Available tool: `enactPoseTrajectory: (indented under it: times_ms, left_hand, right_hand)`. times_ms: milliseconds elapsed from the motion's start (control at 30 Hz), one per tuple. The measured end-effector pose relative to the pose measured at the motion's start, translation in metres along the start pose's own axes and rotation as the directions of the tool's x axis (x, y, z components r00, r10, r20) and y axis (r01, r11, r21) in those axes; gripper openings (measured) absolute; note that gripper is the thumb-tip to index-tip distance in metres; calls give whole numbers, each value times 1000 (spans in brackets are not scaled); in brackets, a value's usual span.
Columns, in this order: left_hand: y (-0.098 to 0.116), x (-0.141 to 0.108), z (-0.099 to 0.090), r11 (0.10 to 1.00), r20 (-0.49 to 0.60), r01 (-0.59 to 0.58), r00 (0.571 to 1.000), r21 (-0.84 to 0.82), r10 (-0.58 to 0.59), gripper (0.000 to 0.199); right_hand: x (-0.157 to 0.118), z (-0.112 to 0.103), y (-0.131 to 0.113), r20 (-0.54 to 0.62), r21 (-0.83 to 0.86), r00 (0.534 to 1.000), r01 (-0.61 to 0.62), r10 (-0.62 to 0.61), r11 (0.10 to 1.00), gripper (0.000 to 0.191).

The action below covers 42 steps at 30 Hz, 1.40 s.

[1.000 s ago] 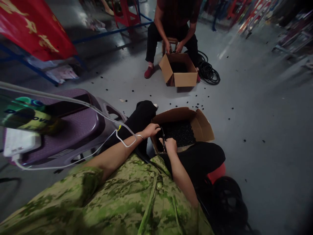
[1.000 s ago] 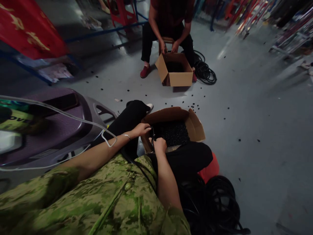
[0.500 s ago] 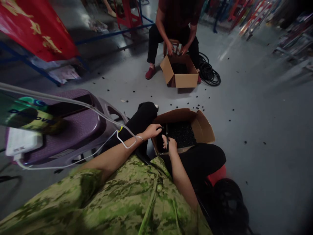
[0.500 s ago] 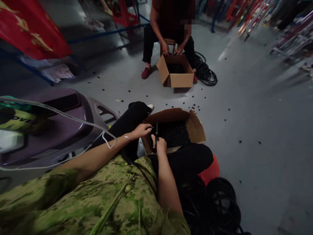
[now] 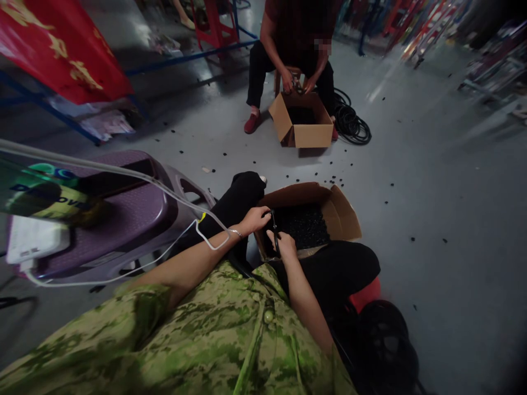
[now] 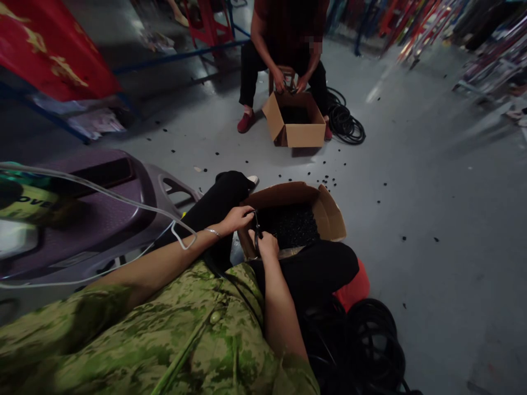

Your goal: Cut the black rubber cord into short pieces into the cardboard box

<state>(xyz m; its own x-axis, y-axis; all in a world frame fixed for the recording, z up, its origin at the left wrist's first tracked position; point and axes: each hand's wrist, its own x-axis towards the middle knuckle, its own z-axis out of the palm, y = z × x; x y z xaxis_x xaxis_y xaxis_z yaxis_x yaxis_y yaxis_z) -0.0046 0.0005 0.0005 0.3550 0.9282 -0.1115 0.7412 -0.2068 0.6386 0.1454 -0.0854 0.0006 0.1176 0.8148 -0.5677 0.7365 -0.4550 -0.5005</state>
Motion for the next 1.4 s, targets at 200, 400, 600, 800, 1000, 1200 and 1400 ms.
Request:
enactPoseTrajectory:
  times_ms: [200, 400, 600, 800, 1000, 1200, 1400]
  left_hand:
    - [-2, 0, 0, 1000, 1, 3, 1000, 26, -3, 32]
    - [-1, -1, 1, 998, 27, -25, 999, 54, 23, 30]
    - [4, -4, -1, 988, 77, -39, 997, 152, 28, 30]
    - [8, -6, -3, 979, 108, -49, 994, 195, 28, 30]
    - [9, -5, -3, 981, 92, -44, 995, 186, 27, 29]
    - [6, -4, -3, 986, 59, -27, 998, 163, 18, 28]
    - [6, -2, -1, 987, 78, 25, 996, 157, -38, 30]
  right_hand:
    - [-9, -7, -9, -9, -122, 1000, 26, -28, 992, 57]
    - [-9, -7, -10, -8, -133, 1000, 26, -27, 991, 58]
    - [-10, -6, -11, 0, -130, 1000, 15, -15, 991, 60]
    - [-11, -5, -13, -11, -155, 1000, 4, -6, 988, 59]
    - [-14, -6, -14, -49, -172, 999, 9, -17, 985, 63]
    - [-15, -5, -13, -71, -208, 997, -1, -14, 978, 57]
    - [-17, -4, -17, -88, -216, 996, -11, -8, 976, 52]
